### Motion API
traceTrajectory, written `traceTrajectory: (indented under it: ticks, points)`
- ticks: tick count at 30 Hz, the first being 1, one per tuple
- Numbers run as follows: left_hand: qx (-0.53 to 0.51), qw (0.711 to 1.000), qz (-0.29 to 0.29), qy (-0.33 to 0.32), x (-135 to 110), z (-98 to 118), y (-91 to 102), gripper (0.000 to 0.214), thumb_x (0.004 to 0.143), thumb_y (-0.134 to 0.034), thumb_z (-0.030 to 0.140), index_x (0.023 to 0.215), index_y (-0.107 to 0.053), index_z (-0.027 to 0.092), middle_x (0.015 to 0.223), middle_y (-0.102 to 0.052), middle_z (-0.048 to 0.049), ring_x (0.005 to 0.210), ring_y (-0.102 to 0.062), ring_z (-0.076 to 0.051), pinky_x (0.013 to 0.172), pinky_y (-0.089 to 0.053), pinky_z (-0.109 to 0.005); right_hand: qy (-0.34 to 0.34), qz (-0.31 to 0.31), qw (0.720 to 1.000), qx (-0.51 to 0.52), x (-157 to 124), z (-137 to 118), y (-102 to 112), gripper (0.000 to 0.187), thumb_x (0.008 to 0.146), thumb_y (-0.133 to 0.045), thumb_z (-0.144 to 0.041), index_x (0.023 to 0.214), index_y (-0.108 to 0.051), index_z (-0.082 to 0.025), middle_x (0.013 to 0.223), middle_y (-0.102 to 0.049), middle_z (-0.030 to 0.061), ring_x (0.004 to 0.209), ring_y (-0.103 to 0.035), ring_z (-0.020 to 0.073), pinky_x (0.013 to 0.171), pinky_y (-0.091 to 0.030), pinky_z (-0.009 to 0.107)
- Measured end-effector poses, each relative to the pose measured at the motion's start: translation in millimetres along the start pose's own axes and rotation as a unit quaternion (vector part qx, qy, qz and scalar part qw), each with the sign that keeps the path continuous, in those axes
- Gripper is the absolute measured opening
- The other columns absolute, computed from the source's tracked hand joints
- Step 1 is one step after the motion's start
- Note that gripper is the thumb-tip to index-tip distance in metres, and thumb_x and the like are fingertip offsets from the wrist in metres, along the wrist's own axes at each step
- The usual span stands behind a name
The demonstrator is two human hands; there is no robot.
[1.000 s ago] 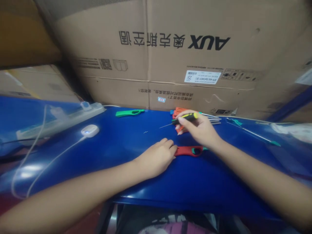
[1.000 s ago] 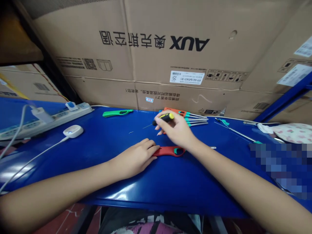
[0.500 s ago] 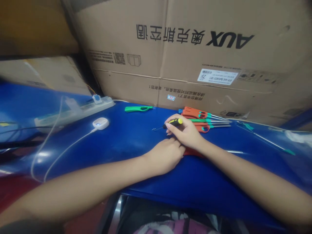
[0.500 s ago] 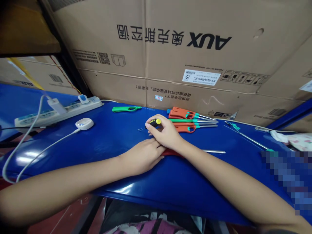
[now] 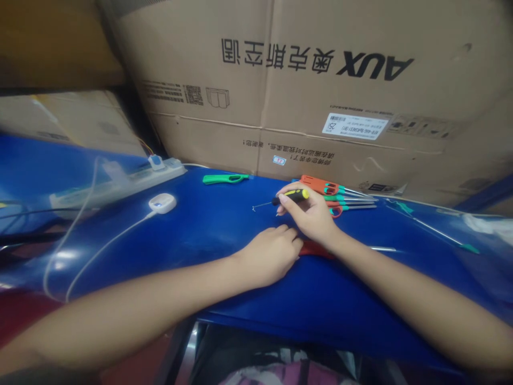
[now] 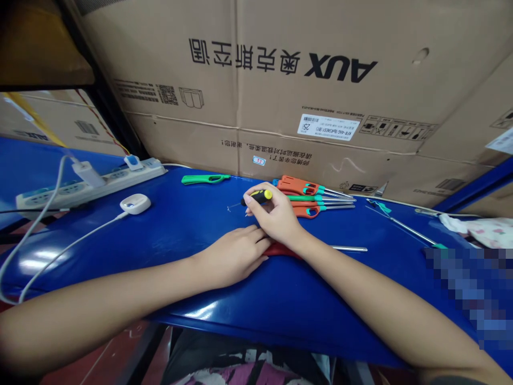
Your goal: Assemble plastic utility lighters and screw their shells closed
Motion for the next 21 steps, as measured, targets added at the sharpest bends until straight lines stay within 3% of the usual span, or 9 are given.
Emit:
traceTrajectory:
  ticks: [6, 17, 21]
  points:
    - [-0.003, 1.000, -0.010, 0.005, 0.4, 0.8, 2.3, 0.020, 0.097, -0.052, 0.022, 0.107, -0.065, 0.010, 0.105, -0.066, -0.0128, 0.098, -0.063, -0.029, 0.085, -0.056, -0.043, 0.001, 0.005, 1.000, -0.003, 1.7, -5.3, 3.4, 0.028, 0.086, -0.070, -0.046, 0.090, -0.063, -0.020, 0.082, -0.064, 0.0008, 0.062, -0.065, 0.0121, 0.065, -0.061, 0.031]
    - [0.006, 1.000, -0.002, 0.003, -0.2, -1.2, -1.9, 0.025, 0.098, -0.051, 0.023, 0.113, -0.065, 0.010, 0.115, -0.066, -0.0141, 0.105, -0.062, -0.030, 0.090, -0.054, -0.043, 0.014, -0.019, 1.000, -0.004, -5.2, 6.0, 1.6, 0.018, 0.090, -0.068, -0.038, 0.091, -0.063, -0.020, 0.079, -0.064, 0.0004, 0.065, -0.067, 0.0133, 0.064, -0.059, 0.029]
    - [-0.001, 1.000, -0.008, 0.003, -0.2, -0.4, -1.0, 0.025, 0.098, -0.049, 0.024, 0.111, -0.065, 0.010, 0.110, -0.066, -0.0130, 0.101, -0.061, -0.029, 0.087, -0.054, -0.042, 0.032, 0.013, 0.999, 0.002, -5.0, 0.6, 4.6, 0.016, 0.091, -0.067, -0.037, 0.091, -0.064, -0.022, 0.074, -0.064, -0.0006, 0.063, -0.067, 0.0136, 0.064, -0.059, 0.029]
Point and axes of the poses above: each hand's wrist, its own x-axis towards the middle knuckle, its own y-axis out of the back of the hand, z = x × y, the point moved 2 cm from there along x, towards the middle knuckle
